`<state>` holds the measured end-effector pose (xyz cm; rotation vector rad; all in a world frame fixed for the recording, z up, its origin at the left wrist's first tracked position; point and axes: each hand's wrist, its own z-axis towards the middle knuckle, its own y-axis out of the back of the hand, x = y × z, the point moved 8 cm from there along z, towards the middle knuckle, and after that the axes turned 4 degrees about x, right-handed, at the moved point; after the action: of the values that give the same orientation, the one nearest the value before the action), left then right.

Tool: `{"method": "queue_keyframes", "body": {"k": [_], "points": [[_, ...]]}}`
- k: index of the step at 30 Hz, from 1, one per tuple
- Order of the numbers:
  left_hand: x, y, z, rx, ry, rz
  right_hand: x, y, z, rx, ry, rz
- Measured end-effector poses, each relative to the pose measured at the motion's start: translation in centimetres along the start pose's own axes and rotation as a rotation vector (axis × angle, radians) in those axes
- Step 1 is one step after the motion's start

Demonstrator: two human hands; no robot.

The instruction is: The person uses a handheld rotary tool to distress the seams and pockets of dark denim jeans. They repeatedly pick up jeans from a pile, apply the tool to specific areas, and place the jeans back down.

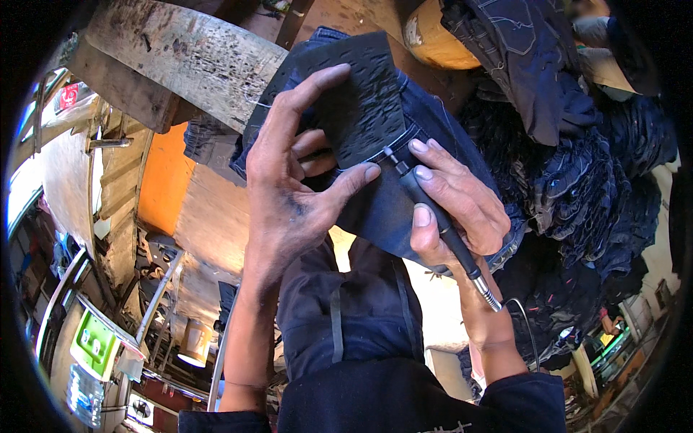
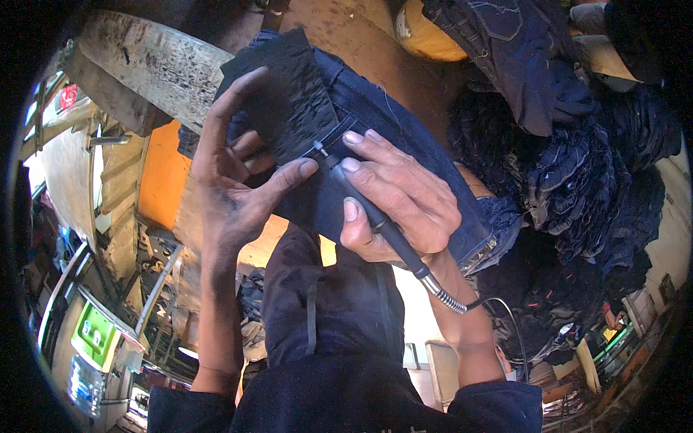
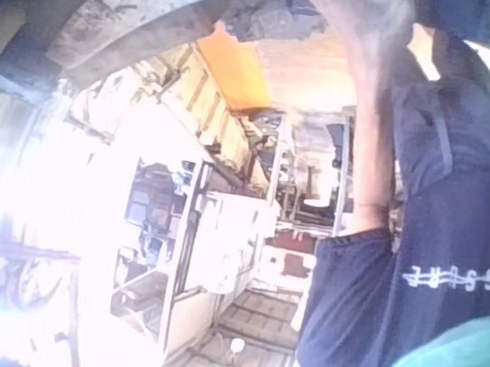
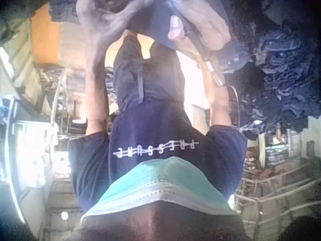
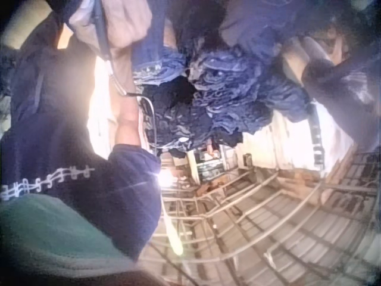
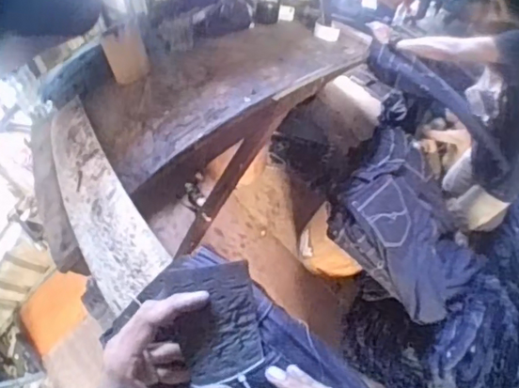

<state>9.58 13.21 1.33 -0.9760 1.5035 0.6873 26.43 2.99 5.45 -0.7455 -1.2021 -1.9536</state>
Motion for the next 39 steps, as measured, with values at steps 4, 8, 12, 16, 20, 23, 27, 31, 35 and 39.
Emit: {"method": "queue_keyframes", "body": {"k": [4,8,12,16,20,23,27,31,35,39], "points": [[-0.19,-0.16,0.16,0.065,0.005,0.113,0.18,-0.36,0.21,0.022,0.010,-0.013],[-0.29,-0.11,0.19,0.021,-0.011,0.038,0.03,-0.37,0.22,0.021,0.005,-0.015],[-0.14,-0.13,0.20,0.059,0.011,0.090,-0.10,-0.41,0.16,0.016,0.004,-0.013],[-0.01,-0.04,0.25,0.071,0.012,0.074,-0.02,-0.37,0.12,0.026,-0.009,-0.025],[-0.02,-0.03,0.26,0.073,-0.007,0.099,0.07,-0.38,0.17,0.032,-0.005,-0.016],[0.03,-0.01,0.25,0.075,-0.017,0.104,0.09,-0.41,0.14,0.027,-0.017,-0.018],[0.05,0.03,0.24,0.071,-0.035,0.110,0.08,-0.40,0.12,0.017,-0.013,-0.023],[0.14,0.10,0.22,0.070,-0.029,0.119,-0.12,-0.45,0.08,0.016,-0.028,-0.049],[-0.09,0.07,0.26,0.074,-0.071,0.142,-0.01,-0.47,0.07,0.008,-0.018,-0.020],[0.27,0.06,0.18,0.076,-0.026,0.097,-0.01,-0.29,0.12,0.009,-0.035,-0.046]]}}
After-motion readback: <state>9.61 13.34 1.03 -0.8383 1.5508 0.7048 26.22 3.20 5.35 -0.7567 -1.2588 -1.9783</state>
